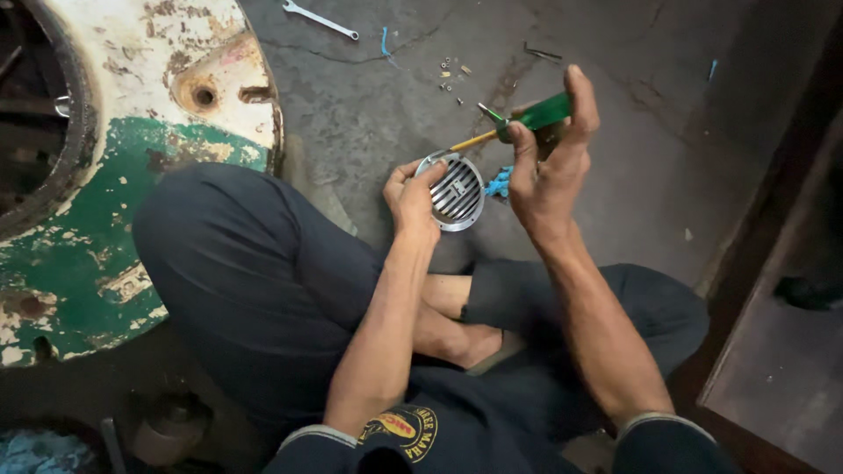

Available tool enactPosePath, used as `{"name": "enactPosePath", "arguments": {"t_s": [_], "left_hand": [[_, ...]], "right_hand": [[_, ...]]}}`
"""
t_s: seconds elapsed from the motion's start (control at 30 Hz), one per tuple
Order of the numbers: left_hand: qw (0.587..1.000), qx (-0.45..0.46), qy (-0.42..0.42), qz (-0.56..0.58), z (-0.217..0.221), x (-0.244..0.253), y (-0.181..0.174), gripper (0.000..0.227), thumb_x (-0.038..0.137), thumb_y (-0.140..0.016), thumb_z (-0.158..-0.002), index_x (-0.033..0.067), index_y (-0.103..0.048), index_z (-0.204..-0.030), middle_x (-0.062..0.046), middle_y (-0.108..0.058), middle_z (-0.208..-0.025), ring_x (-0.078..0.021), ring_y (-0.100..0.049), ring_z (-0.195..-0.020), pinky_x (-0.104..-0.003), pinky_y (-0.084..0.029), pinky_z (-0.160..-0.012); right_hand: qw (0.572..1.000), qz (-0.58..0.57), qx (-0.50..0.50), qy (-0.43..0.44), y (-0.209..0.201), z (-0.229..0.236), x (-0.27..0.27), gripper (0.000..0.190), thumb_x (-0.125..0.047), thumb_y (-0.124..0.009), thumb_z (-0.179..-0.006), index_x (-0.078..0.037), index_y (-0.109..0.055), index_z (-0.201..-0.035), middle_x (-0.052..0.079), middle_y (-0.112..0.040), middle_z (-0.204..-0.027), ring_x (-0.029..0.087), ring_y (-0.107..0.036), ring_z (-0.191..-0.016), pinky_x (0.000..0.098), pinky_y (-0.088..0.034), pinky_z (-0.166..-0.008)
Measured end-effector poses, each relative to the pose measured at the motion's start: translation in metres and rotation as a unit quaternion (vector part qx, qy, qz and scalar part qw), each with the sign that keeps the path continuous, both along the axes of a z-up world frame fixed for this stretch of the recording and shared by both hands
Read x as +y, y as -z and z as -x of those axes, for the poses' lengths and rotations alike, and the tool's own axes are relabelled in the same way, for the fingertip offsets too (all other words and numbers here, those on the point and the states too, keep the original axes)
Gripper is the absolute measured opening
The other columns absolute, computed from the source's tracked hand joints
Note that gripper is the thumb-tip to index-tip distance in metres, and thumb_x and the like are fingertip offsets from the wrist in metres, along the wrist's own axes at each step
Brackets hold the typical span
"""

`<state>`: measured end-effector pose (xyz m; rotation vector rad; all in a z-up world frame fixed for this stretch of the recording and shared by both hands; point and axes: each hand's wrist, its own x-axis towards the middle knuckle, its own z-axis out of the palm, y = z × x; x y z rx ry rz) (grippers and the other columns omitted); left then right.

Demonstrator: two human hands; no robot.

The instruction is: The person sits on the floor and assembles a circular metal part with a slotted cover. They use a screwdriver to tighten screws and a wrench to secure nuts, handling small metal components and tools throughout the process.

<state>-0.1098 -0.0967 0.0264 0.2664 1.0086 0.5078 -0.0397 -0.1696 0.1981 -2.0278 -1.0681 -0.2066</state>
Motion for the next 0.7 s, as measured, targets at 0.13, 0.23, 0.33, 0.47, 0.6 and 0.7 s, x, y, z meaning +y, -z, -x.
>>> {"name": "enactPosePath", "arguments": {"t_s": [0.13,0.23,0.33,0.47,0.6,0.7], "left_hand": [[1.000,0.002,-0.003,-0.009,0.0001,0.0012,-0.0035,0.030,-0.006,-0.080,-0.074,-0.0019,-0.063,-0.099,-0.016,-0.074,-0.088,-0.0213,-0.073,-0.073,-0.035,-0.061,-0.068],[1.000,0.002,-0.006,-0.008,-0.0003,-0.0002,-0.0049,0.030,-0.007,-0.080,-0.074,-0.0019,-0.063,-0.099,-0.015,-0.073,-0.088,-0.0211,-0.072,-0.073,-0.034,-0.061,-0.067],[1.000,-0.006,-0.007,-0.018,0.0013,0.0010,-0.0048,0.029,-0.007,-0.080,-0.076,-0.0023,-0.063,-0.099,-0.016,-0.074,-0.089,-0.0207,-0.072,-0.074,-0.033,-0.060,-0.068],[1.000,-0.013,-0.004,-0.004,0.0021,-0.0003,-0.0057,0.027,-0.006,-0.078,-0.076,-0.0020,-0.063,-0.098,-0.015,-0.073,-0.087,-0.0211,-0.072,-0.072,-0.034,-0.061,-0.067],[1.000,-0.017,-0.010,-0.006,0.0023,0.0011,-0.0082,0.027,-0.006,-0.078,-0.076,-0.0016,-0.062,-0.098,-0.015,-0.073,-0.087,-0.0213,-0.072,-0.073,-0.035,-0.061,-0.067],[1.000,-0.014,-0.010,-0.001,0.0026,0.0018,-0.0092,0.028,-0.006,-0.078,-0.076,-0.0019,-0.063,-0.098,-0.015,-0.073,-0.087,-0.0215,-0.072,-0.072,-0.035,-0.061,-0.067]], "right_hand": [[1.000,0.002,-0.008,0.003,-0.0003,0.0003,0.0022,0.070,0.007,-0.068,-0.113,-0.014,-0.021,-0.159,0.013,-0.071,-0.107,0.018,-0.077,-0.098,0.0263,-0.062,-0.085],[1.000,0.007,-0.019,0.007,-0.0028,0.0002,0.0027,0.070,0.007,-0.069,-0.113,-0.015,-0.022,-0.160,0.012,-0.072,-0.104,0.016,-0.076,-0.095,0.0261,-0.062,-0.084],[1.000,0.009,-0.005,0.025,-0.0034,0.0009,0.0040,0.071,0.005,-0.073,-0.111,-0.014,-0.024,-0.159,0.010,-0.069,-0.097,0.014,-0.073,-0.086,0.0247,-0.059,-0.076],[0.999,0.026,-0.032,0.036,-0.0031,-0.0004,0.0028,0.072,0.002,-0.077,-0.111,-0.014,-0.025,-0.159,0.007,-0.069,-0.096,0.012,-0.074,-0.087,0.0237,-0.060,-0.074],[0.998,0.017,-0.044,0.042,-0.0029,-0.0035,0.0054,0.073,0.002,-0.079,-0.110,-0.015,-0.028,-0.158,0.007,-0.068,-0.096,0.011,-0.074,-0.085,0.0224,-0.060,-0.072],[0.998,0.014,-0.043,0.041,-0.0035,-0.0052,0.0062,0.072,0.000,-0.081,-0.110,-0.016,-0.029,-0.157,0.006,-0.069,-0.095,0.010,-0.075,-0.085,0.0211,-0.061,-0.071]]}}
